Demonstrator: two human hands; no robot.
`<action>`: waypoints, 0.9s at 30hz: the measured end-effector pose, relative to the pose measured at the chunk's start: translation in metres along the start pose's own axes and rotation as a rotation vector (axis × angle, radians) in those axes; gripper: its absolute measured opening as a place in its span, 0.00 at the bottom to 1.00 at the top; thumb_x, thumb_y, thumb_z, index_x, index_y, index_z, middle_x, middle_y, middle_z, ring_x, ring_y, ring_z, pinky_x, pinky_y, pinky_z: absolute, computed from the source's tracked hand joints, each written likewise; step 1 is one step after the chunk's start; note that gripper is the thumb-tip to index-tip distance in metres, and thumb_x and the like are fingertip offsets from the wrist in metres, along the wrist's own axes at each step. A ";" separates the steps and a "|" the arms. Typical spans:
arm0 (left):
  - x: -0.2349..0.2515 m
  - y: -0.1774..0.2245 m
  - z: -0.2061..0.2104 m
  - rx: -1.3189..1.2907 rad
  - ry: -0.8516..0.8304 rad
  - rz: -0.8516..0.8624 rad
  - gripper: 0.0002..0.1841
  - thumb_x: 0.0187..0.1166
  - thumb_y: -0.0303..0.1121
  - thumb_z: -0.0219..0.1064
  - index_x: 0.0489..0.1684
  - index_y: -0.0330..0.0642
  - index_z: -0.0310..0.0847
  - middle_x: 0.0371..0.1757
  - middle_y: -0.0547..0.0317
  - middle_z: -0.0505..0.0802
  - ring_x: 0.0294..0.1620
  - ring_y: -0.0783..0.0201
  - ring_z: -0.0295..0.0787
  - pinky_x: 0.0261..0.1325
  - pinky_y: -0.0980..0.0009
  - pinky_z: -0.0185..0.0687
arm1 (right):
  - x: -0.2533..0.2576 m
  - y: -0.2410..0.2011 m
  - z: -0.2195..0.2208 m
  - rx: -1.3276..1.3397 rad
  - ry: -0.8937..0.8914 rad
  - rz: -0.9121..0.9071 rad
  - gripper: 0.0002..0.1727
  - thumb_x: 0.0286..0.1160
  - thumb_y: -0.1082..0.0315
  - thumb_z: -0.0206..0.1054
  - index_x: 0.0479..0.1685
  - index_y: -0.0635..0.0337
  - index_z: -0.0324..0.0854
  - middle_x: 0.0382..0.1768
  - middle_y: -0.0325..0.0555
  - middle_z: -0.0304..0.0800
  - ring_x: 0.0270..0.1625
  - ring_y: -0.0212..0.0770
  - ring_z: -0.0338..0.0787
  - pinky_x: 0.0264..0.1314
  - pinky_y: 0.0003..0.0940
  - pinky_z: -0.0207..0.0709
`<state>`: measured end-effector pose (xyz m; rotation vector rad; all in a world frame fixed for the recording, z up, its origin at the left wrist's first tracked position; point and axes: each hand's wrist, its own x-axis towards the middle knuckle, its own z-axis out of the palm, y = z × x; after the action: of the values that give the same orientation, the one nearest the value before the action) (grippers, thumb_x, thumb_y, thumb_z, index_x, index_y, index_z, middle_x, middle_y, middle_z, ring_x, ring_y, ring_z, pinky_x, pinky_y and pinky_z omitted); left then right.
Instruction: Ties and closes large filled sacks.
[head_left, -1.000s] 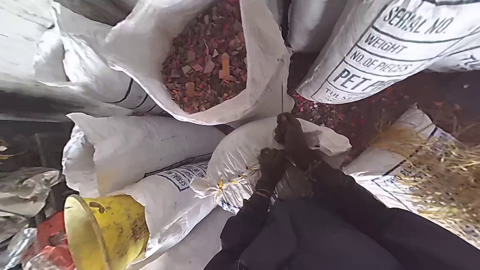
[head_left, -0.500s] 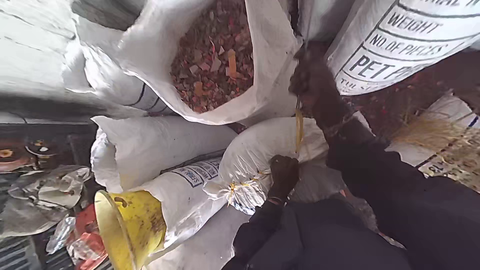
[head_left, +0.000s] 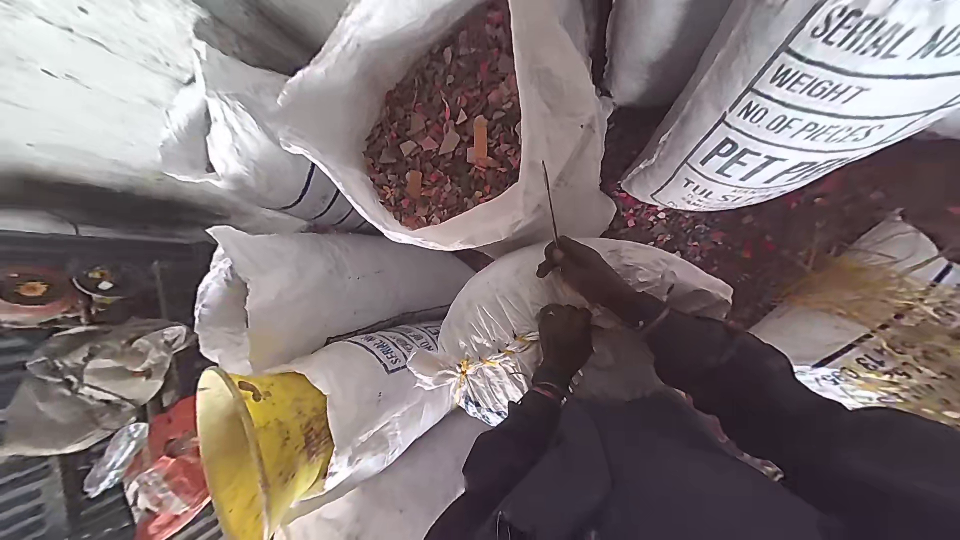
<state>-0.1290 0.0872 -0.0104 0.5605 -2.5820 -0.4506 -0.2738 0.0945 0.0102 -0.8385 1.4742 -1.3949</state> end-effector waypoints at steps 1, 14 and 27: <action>0.002 0.002 -0.003 -0.006 -0.054 -0.026 0.05 0.64 0.22 0.67 0.26 0.30 0.90 0.27 0.43 0.93 0.31 0.44 0.93 0.51 0.47 0.85 | -0.002 -0.002 -0.001 0.072 0.021 -0.031 0.16 0.94 0.65 0.42 0.52 0.64 0.74 0.34 0.39 0.88 0.36 0.28 0.86 0.46 0.28 0.79; 0.001 0.008 -0.034 -0.272 -0.378 -0.197 0.23 0.74 0.31 0.69 0.66 0.26 0.81 0.65 0.28 0.86 0.71 0.33 0.79 0.74 0.40 0.70 | -0.257 -0.054 0.082 0.531 0.661 0.024 0.16 0.93 0.58 0.38 0.44 0.44 0.73 0.17 0.20 0.73 0.16 0.19 0.73 0.20 0.16 0.71; 0.062 0.009 -0.058 -0.054 -0.913 0.056 0.26 0.82 0.35 0.67 0.77 0.33 0.75 0.75 0.26 0.77 0.79 0.32 0.71 0.81 0.41 0.64 | -0.279 0.042 0.106 0.373 0.778 -0.007 0.13 0.86 0.68 0.42 0.49 0.54 0.73 0.16 0.20 0.67 0.15 0.18 0.67 0.19 0.15 0.66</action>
<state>-0.1535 0.0545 0.0648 0.2861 -3.4077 -0.9212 -0.0717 0.3182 0.0196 -0.0419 1.6662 -2.0476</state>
